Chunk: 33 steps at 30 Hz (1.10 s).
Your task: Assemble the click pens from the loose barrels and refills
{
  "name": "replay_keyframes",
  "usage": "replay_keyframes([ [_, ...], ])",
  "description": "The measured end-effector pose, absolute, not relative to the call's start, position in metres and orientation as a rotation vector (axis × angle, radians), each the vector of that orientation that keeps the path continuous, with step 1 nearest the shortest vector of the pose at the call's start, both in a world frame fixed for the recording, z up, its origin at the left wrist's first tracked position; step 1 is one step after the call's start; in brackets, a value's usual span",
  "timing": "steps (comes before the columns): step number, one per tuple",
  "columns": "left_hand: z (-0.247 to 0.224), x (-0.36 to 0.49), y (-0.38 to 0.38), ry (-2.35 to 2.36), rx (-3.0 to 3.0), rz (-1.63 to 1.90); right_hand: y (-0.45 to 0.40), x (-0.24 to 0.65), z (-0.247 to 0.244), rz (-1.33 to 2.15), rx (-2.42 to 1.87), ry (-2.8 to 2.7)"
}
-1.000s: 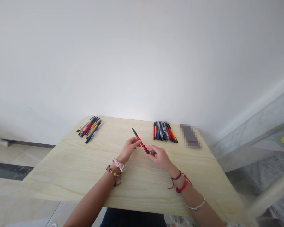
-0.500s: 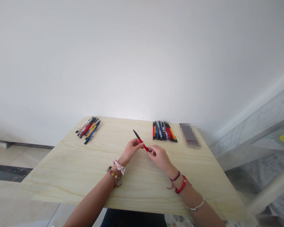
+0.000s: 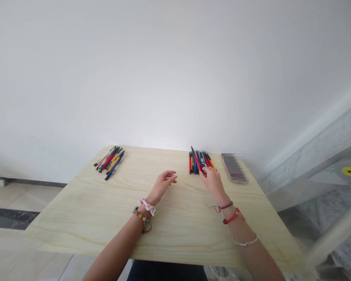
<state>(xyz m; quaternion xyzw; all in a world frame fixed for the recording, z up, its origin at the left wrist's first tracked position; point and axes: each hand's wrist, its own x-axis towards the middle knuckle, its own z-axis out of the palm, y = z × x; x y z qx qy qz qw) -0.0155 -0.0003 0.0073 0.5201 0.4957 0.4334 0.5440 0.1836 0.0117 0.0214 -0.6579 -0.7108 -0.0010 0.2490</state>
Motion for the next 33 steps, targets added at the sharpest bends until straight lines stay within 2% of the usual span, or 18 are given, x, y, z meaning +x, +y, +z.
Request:
replay_keyframes([
  [4,0.008,-0.016,0.0,1.181,1.226,1.017,0.026,0.187,0.034,-0.1,-2.063,-1.993],
  [10,0.006,-0.017,0.001,1.173,1.204,1.028,0.039,0.179,0.039,-0.053,-2.214,-2.032],
  [25,0.001,-0.024,0.008,1.247,1.365,1.032,0.015,0.172,0.034,-0.143,-2.045,-2.054],
  [28,0.001,-0.038,0.016,1.419,1.581,0.994,0.001,0.166,0.026,-0.047,-1.879,-2.162],
  [33,0.012,-0.085,0.028,2.092,1.801,0.756,-0.017,0.159,0.012,0.105,-1.598,-2.362],
])
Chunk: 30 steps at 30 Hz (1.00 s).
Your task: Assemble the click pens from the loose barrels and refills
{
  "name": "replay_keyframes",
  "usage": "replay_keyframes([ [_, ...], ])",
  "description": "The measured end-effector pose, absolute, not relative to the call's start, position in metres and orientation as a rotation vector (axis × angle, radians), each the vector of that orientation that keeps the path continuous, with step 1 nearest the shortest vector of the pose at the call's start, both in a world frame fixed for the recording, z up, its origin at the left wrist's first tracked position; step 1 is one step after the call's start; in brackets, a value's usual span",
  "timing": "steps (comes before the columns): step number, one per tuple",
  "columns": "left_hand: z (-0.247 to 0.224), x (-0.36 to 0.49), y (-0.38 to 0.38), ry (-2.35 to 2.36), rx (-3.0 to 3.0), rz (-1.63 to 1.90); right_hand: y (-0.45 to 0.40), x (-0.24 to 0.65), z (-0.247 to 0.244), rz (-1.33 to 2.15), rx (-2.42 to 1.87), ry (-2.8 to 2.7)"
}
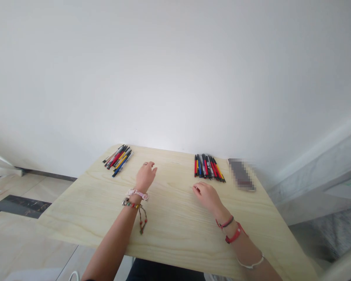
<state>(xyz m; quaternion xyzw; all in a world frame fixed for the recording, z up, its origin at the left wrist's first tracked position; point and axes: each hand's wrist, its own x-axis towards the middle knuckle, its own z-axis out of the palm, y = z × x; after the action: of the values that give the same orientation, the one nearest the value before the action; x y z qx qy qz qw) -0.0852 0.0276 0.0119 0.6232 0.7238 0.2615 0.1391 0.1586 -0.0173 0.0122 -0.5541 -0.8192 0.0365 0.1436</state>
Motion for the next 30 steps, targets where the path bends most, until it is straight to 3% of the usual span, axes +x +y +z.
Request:
replay_keyframes([
  [4,0.022,-0.124,0.028,2.54,1.673,0.51,-0.024,0.156,0.006,0.18,-1.479,-2.428],
  [8,0.022,-0.143,0.028,2.704,1.561,0.375,-0.026,0.155,0.003,0.268,-1.403,-2.467],
  [30,0.003,-0.14,0.036,2.701,1.539,0.29,-0.027,0.155,0.004,0.344,-1.328,-2.493],
])
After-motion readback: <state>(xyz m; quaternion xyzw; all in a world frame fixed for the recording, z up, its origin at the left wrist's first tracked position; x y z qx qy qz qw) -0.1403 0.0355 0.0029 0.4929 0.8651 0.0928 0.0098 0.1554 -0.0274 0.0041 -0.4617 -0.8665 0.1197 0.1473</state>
